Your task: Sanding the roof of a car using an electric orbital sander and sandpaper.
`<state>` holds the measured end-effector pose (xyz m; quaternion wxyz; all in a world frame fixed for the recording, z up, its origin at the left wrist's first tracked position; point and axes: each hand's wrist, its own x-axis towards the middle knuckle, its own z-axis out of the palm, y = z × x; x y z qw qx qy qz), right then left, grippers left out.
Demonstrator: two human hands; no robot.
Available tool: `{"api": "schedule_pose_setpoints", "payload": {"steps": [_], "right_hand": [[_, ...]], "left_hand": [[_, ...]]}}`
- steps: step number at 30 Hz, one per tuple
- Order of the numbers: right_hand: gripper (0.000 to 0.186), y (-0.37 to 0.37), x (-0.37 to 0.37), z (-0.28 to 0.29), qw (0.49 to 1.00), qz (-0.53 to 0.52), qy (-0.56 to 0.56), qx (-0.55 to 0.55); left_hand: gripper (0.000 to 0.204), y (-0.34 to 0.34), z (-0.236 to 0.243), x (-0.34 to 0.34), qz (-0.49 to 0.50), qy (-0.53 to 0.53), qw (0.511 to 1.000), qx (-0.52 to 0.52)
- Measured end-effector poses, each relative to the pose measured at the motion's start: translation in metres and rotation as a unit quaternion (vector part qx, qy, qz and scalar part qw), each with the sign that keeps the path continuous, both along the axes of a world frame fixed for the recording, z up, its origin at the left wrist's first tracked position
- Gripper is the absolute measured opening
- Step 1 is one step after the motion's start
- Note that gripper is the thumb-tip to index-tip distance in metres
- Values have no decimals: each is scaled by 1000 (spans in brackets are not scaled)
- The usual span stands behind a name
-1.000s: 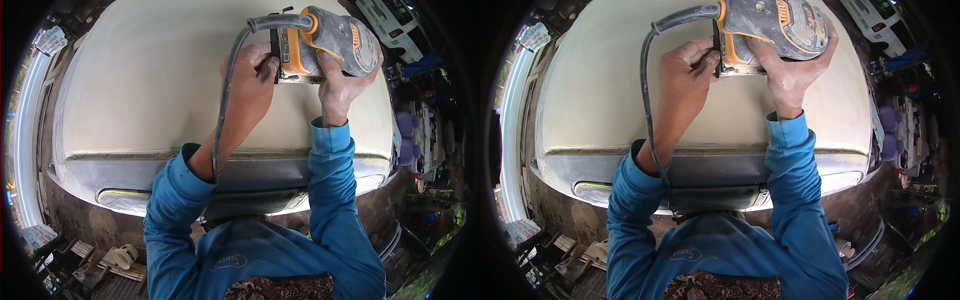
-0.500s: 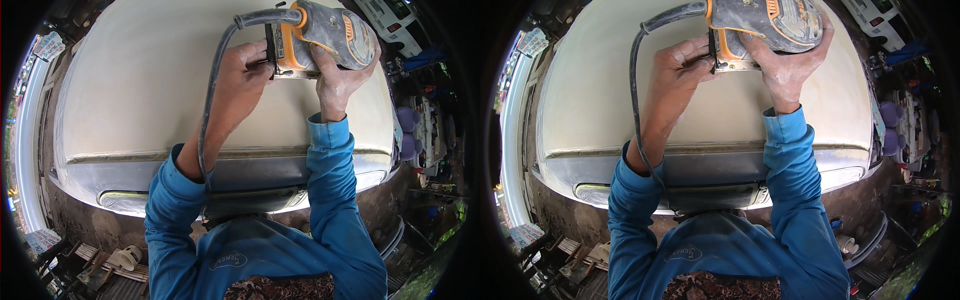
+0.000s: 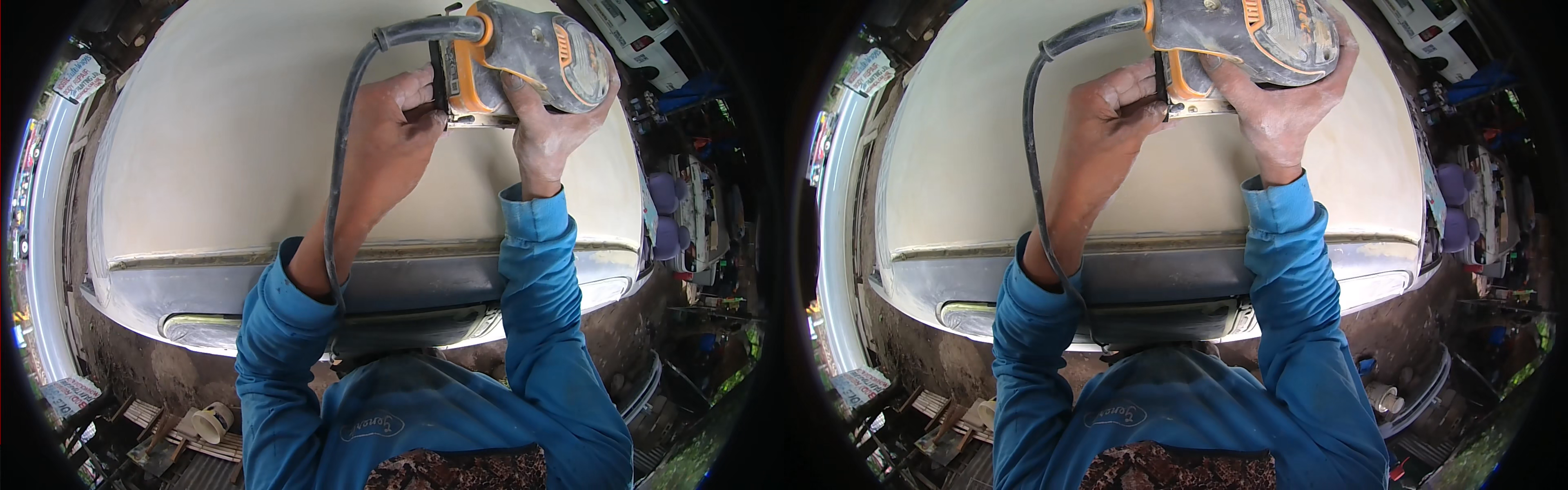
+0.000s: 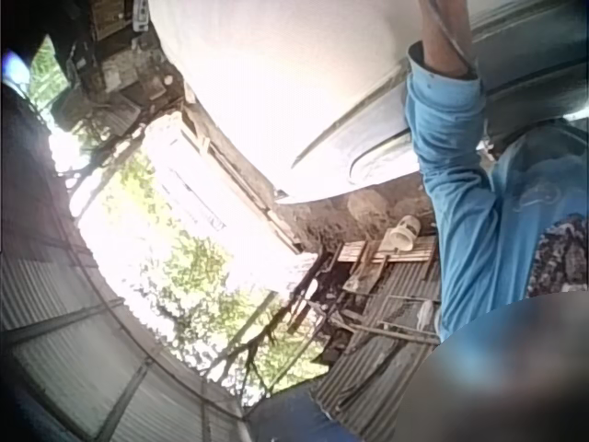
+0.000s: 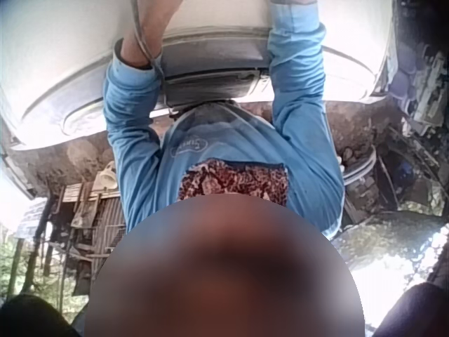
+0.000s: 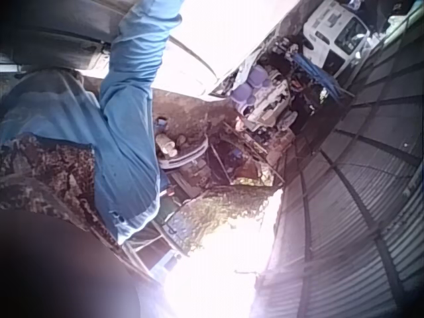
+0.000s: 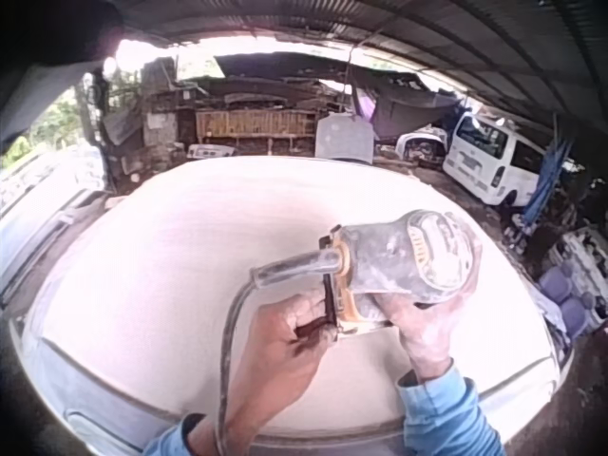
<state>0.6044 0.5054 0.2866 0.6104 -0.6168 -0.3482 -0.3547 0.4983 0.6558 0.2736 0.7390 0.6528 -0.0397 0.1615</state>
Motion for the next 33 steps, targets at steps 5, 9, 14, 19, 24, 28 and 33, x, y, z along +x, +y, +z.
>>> {"api": "schedule_pose_setpoints", "payload": {"steps": [5, 9, 14, 19, 24, 28, 33], "right_hand": [[96, 0, 2, -3, 998, -14, -54, -38], [102, 4, 1, -6, 999, 3, -45, -17], [100, 7, -6, 0, 998, 50, -30, -13], [96, 3, 0, -9, 997, 63, 15, 40], [89, 0, -4, -14, 968, 177, 108, 141], [78, -4, -5, -17, 953, 225, 138, 149], [76, 1, -2, -19, 953, 228, 130, 154]], "left_hand": [[26, -2, -11, 4, 53, -10, 993, 102], [14, -4, -5, 2, 99, -5, 985, 139], [9, -8, 0, 1, 138, -32, 976, 164], [22, -2, -2, -5, 105, -60, 992, 30], [19, -8, 7, -5, 90, -86, 974, -188], [17, -3, 7, -3, 79, -56, 980, -173], [28, -3, 12, -3, 5, -22, 963, -269]]}}
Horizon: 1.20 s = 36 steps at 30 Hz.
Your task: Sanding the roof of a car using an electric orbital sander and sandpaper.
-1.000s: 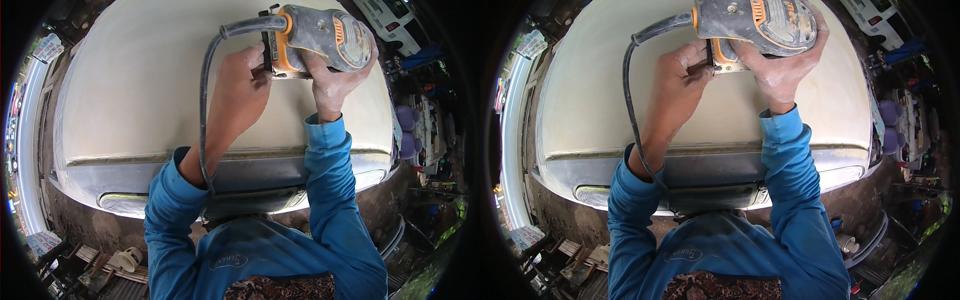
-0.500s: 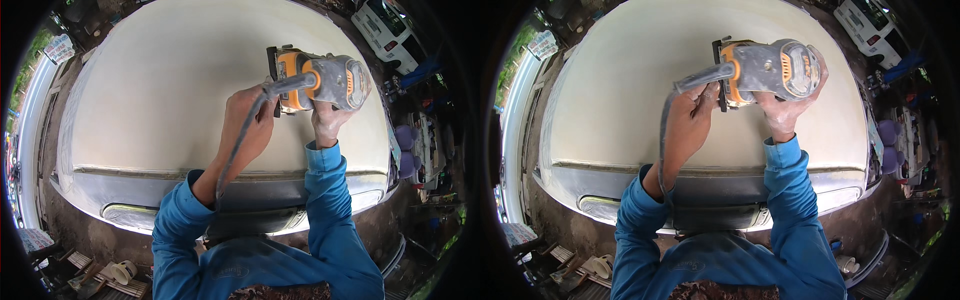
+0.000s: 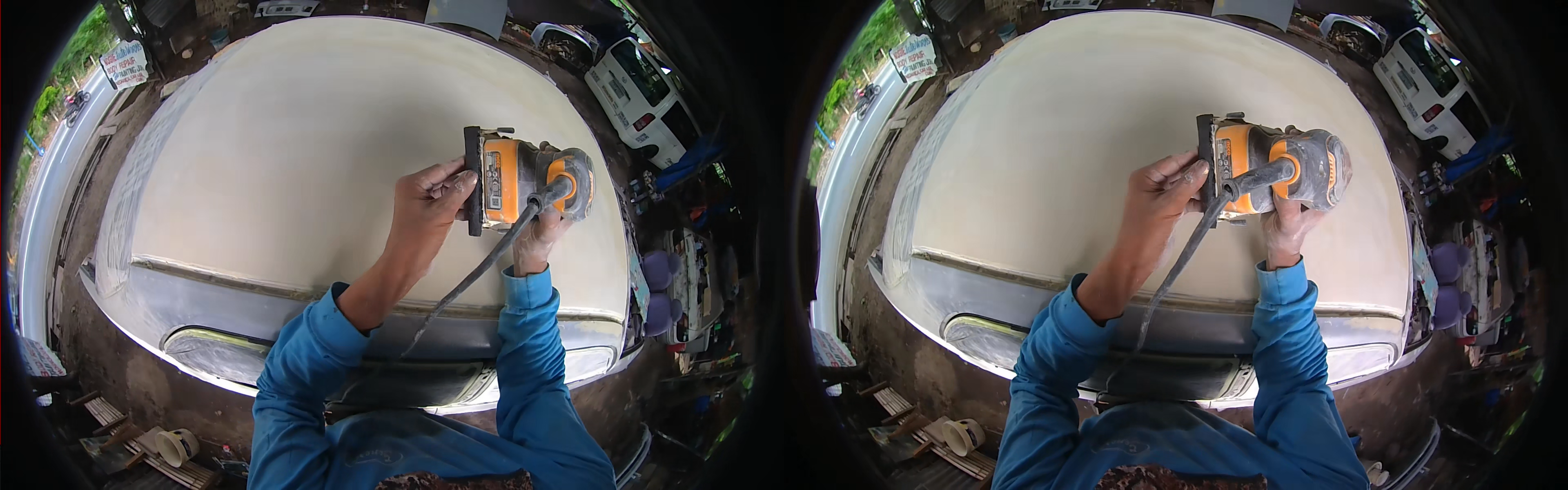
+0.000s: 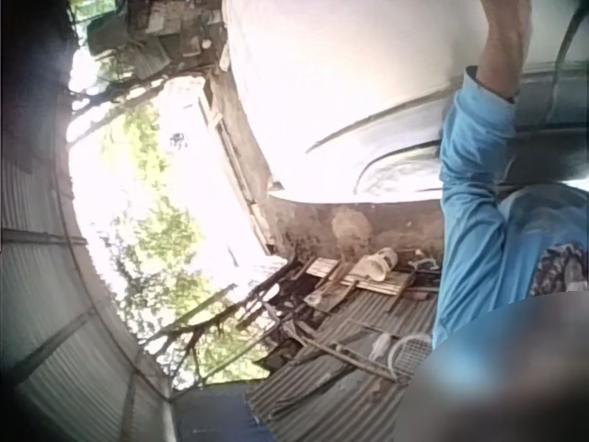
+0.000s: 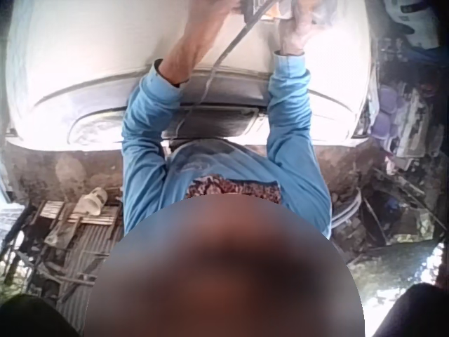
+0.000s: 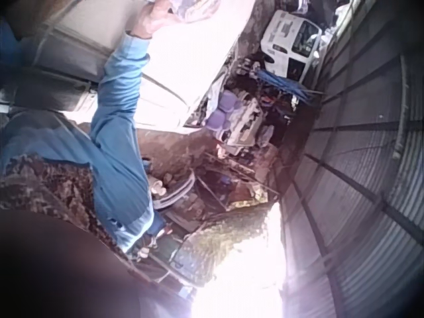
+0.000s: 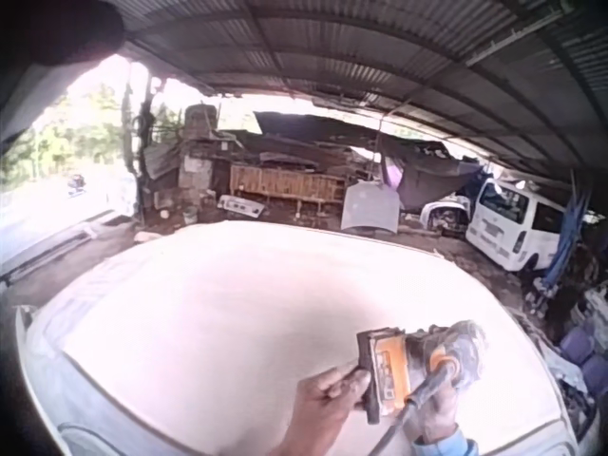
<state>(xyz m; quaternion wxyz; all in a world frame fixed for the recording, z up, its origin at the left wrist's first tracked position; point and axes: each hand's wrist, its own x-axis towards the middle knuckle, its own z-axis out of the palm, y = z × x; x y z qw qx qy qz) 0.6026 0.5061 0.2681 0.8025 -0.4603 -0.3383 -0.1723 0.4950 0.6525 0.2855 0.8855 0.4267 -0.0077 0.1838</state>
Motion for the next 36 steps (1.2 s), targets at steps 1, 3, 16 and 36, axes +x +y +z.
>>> {"api": "schedule_pose_setpoints", "payload": {"steps": [1, 3, 16, 36], "right_hand": [[79, 5, -3, -1, 1000, -14, 3, 3], [83, 6, -3, -2, 1000, -28, 5, 9], [114, 14, -12, -3, 978, -86, -112, -152], [87, 36, -45, 7, 962, 245, 22, 121]], "left_hand": [[28, 0, -5, 2, 1, 0, 1000, 0], [28, 1, -15, 7, 69, 13, 991, 114], [24, -10, -6, 1, 201, -62, 957, 199], [41, -23, 0, -11, 279, -79, 907, 305]]}}
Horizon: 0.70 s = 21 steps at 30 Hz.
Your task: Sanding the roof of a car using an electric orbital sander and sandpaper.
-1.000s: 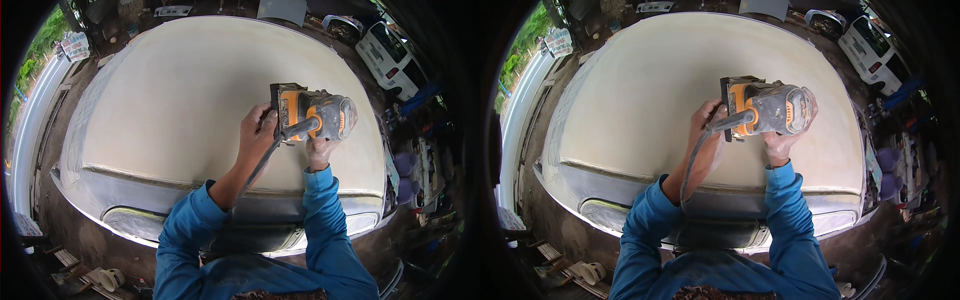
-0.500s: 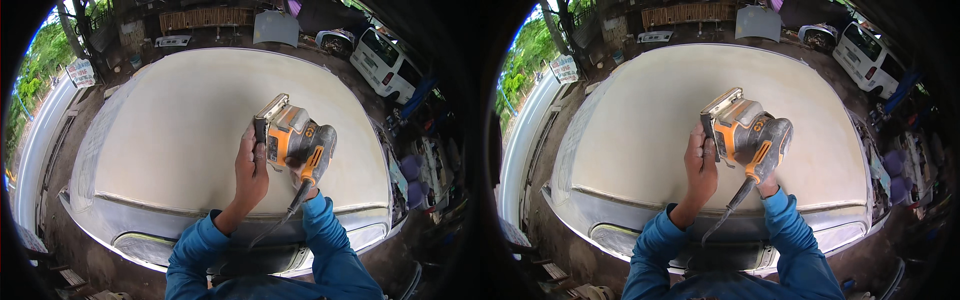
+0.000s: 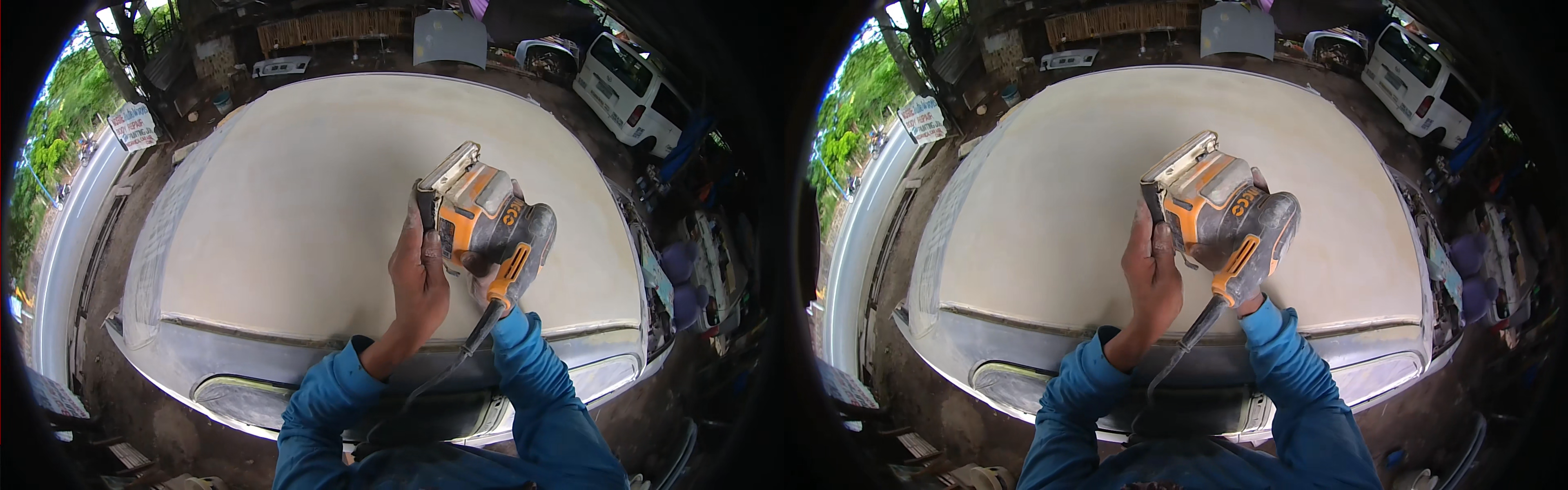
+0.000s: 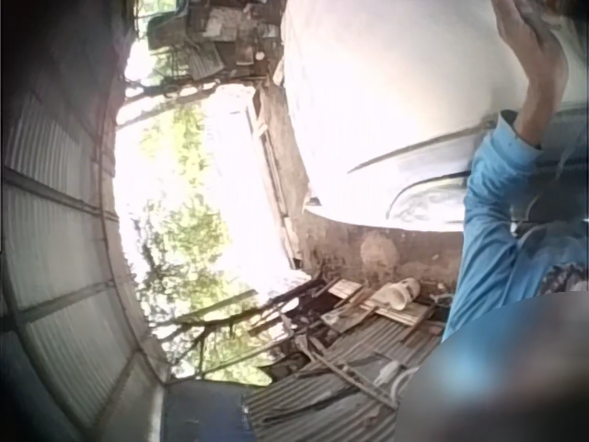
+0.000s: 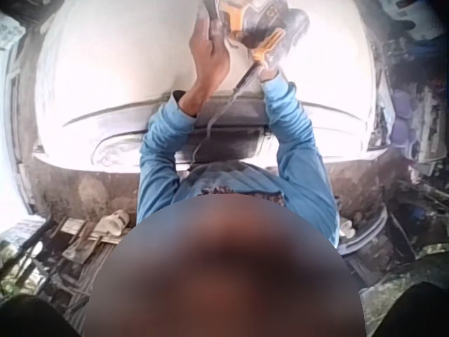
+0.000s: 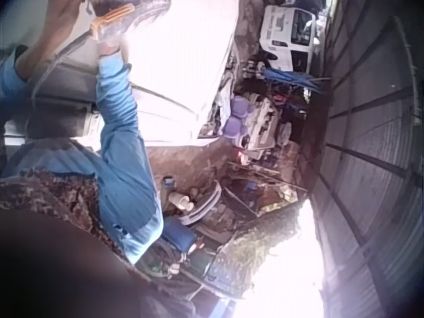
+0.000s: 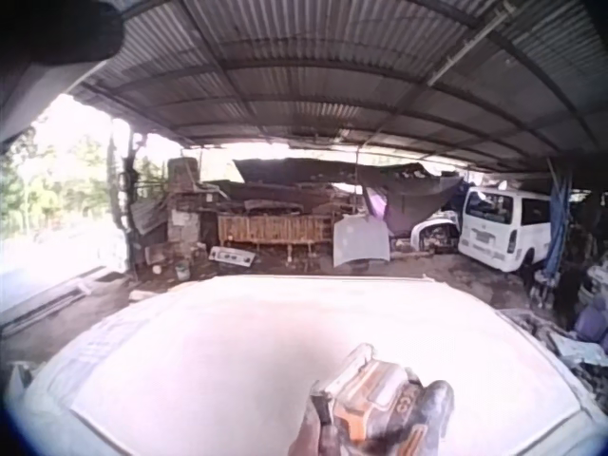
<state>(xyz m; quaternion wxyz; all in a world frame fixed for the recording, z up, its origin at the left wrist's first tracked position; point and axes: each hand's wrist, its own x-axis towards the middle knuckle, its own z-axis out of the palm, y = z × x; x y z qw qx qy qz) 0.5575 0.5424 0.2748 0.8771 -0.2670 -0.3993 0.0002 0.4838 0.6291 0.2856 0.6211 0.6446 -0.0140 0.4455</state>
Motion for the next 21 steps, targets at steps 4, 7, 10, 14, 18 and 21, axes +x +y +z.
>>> {"api": "schedule_pose_setpoints", "payload": {"steps": [4, 7, 10, 14, 18, 21], "right_hand": [[104, 0, 1, 4, 988, -111, -13, -109], [109, 0, 10, -6, 979, -149, 13, -142], [95, -22, 37, -53, 925, -280, -99, -238], [67, -19, 30, -45, 920, -241, 23, -308], [67, -20, 26, -40, 930, -214, 42, -294], [70, -23, 30, -47, 918, -228, 37, -323]], "left_hand": [[54, 1, -4, 5, -14, -1, 998, 54], [64, 14, 5, -3, -153, 29, 988, 26], [96, 27, -3, 6, -230, 33, 970, 67], [122, 37, -8, 4, -175, 77, 957, 220], [119, 42, -9, 8, -198, 101, 956, 193], [115, 41, -15, 11, -154, 91, 955, 235]]}}
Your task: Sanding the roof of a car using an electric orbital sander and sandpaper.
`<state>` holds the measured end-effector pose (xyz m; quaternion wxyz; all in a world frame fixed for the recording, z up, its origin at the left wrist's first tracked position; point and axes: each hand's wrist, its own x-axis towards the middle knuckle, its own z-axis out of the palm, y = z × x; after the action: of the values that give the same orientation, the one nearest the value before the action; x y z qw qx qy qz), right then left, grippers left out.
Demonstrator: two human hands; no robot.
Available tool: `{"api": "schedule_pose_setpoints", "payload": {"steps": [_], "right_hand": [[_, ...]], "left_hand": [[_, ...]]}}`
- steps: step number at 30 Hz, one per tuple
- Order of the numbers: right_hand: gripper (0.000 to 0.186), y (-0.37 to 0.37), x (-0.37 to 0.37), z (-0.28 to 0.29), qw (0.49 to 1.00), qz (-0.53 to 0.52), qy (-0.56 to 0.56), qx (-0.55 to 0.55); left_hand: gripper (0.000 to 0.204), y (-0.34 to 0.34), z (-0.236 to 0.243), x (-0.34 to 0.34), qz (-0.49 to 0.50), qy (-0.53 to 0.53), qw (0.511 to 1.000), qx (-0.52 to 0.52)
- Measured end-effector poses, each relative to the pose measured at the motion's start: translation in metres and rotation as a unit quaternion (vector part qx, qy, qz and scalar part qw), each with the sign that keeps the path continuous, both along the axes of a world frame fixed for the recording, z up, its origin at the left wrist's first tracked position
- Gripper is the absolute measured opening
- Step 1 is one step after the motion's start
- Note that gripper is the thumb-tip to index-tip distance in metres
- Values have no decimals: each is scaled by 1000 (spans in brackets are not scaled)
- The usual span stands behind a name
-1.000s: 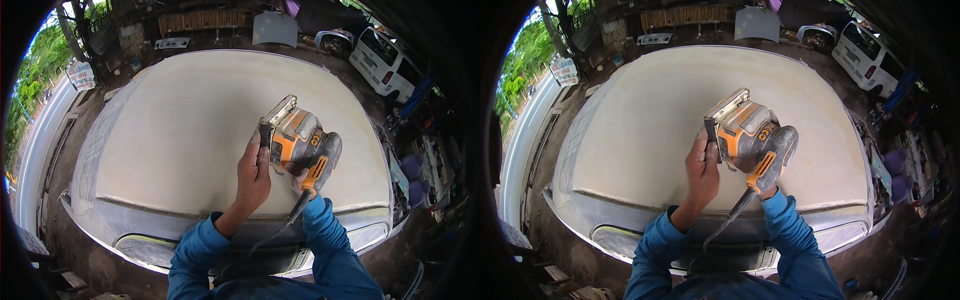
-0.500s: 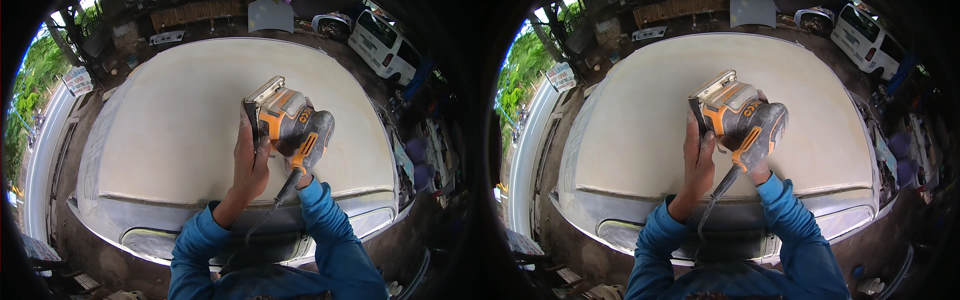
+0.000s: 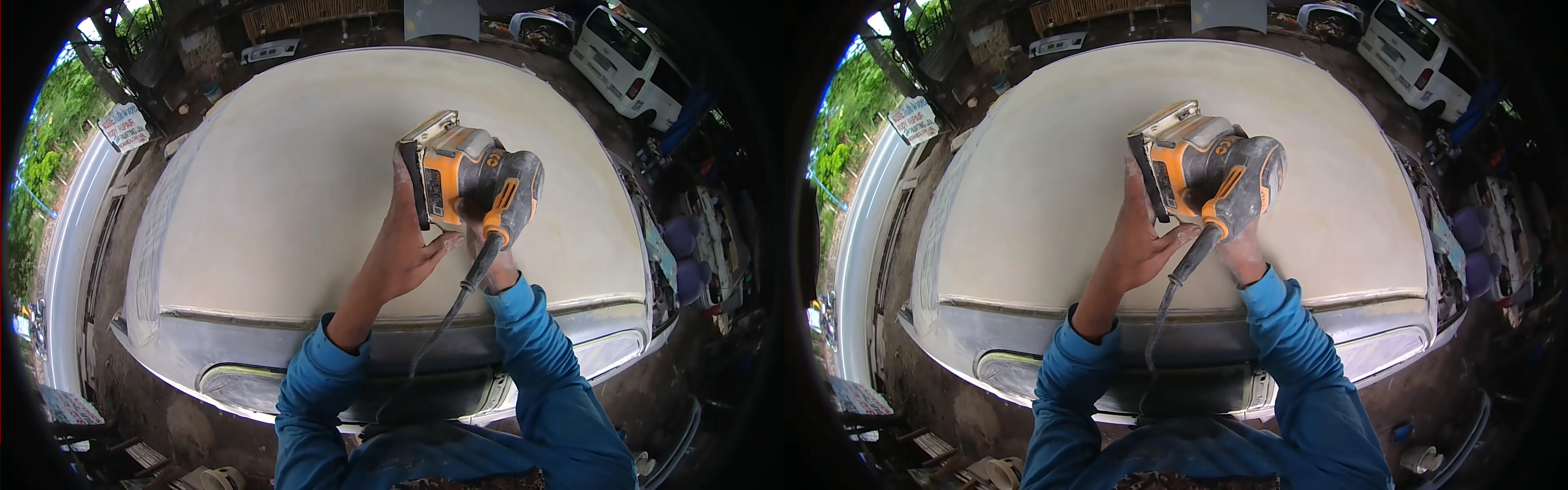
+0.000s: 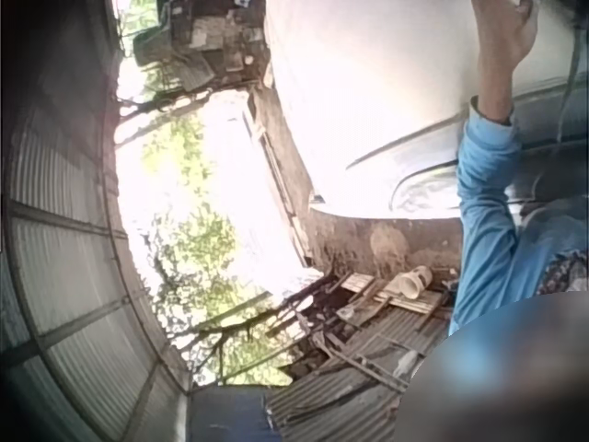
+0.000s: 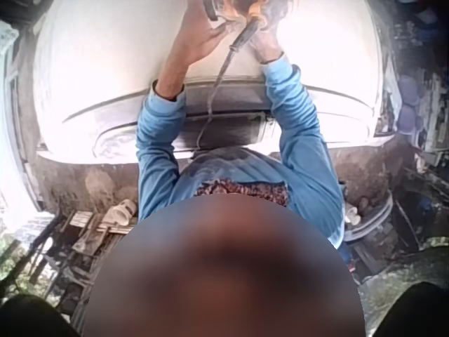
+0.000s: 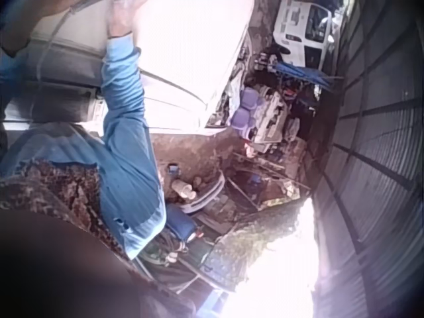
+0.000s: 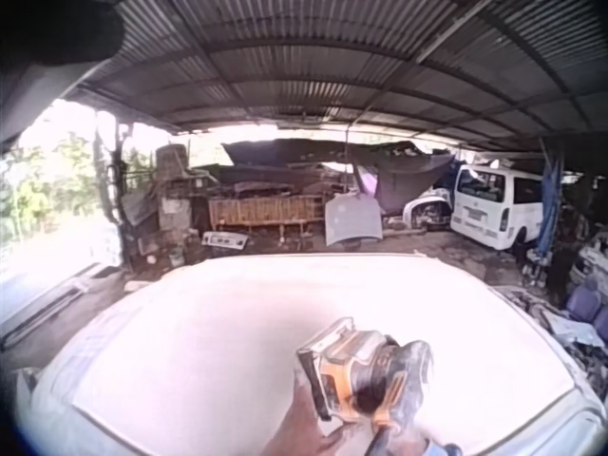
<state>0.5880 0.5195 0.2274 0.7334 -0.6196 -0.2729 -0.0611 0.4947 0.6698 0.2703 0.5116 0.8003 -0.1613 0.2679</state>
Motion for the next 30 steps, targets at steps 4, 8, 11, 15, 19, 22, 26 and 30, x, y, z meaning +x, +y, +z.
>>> {"api": "schedule_pose_setpoints", "payload": {"steps": [4, 8, 11, 15, 19, 22, 26, 30], "right_hand": [[69, -6, 2, -17, 999, 5, -37, -10], [81, -11, -2, -20, 981, -13, -163, -105], [100, 7, -12, 6, 987, -50, -143, -46], [106, 12, -15, 30, 984, -27, -171, -31], [109, 14, -20, 32, 979, -43, -195, -42], [112, 19, -23, 30, 990, -29, -136, 19], [115, 21, -22, 27, 958, -103, -261, -49], [112, 19, -27, 32, 989, -24, -130, 70]], "left_hand": [[115, -3, -2, 1, 29, -4, 1000, 4], [116, -11, 10, -1, 36, 11, 998, -43], [114, -14, 4, 1, 95, -33, 995, -10], [112, -18, 4, 7, 108, -38, 993, -36], [109, -20, 1, 14, 118, -50, 991, -34], [107, -22, -3, 18, 119, -65, 989, -62], [101, -21, 1, 21, 106, -75, 986, -104], [96, -27, 9, 15, 111, -73, 984, -115]]}}
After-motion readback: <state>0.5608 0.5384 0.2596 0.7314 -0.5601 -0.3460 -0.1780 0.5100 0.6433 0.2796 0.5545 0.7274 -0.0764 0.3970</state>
